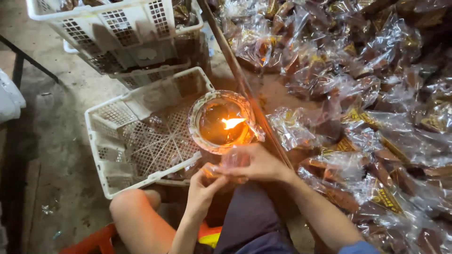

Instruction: Sealing small plastic food bags by melting the edges over a candle flame and placing them into a storage crate.

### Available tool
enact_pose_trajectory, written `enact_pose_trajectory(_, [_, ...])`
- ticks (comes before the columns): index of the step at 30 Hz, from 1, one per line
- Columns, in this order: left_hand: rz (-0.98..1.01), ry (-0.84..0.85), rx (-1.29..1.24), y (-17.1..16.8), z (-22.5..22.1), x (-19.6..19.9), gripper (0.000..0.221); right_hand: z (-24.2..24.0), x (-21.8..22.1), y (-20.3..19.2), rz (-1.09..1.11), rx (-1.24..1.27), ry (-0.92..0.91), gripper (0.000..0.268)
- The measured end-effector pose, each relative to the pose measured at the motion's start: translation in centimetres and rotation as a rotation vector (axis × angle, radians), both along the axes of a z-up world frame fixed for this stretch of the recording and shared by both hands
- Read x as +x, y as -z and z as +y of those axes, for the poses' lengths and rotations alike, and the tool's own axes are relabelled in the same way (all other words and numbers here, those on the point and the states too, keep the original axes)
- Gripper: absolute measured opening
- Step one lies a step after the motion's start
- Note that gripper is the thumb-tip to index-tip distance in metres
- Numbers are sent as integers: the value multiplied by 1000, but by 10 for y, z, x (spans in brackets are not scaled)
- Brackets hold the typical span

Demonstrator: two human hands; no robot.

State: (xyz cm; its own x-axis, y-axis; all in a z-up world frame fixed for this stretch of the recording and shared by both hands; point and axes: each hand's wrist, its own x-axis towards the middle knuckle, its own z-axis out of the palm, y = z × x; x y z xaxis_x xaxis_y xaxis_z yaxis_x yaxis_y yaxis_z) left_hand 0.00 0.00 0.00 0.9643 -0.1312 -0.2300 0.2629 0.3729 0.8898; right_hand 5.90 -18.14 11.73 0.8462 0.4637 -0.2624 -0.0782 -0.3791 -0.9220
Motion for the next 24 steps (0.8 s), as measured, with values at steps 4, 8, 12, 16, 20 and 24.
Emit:
enact_pose_trajectory(4, [70, 135, 97, -44, 8, 10, 12, -14, 1, 46, -104, 107, 67, 14])
enact_pose_trajectory(8, [176, 431, -151, 28, 21, 15, 24, -14, 6, 51, -133, 128, 54, 12])
enact_pose_trajectory(12, [-112, 865, 84, -34, 15, 14, 38, -7, -2, 44, -249, 95, -117, 15])
enact_pose_trajectory(16, [22, 715, 55, -37, 14, 10, 36, -17, 4, 47, -257, 71, 43, 13])
enact_pose_trajectory(20, [-34, 643, 123, -41, 23, 4, 37, -28, 8, 68, -90, 152, 457, 9])
enact_pose_trajectory(24, [53, 370, 23, -12, 21, 9, 41, -34, 6, 74, 79, 307, 287, 66])
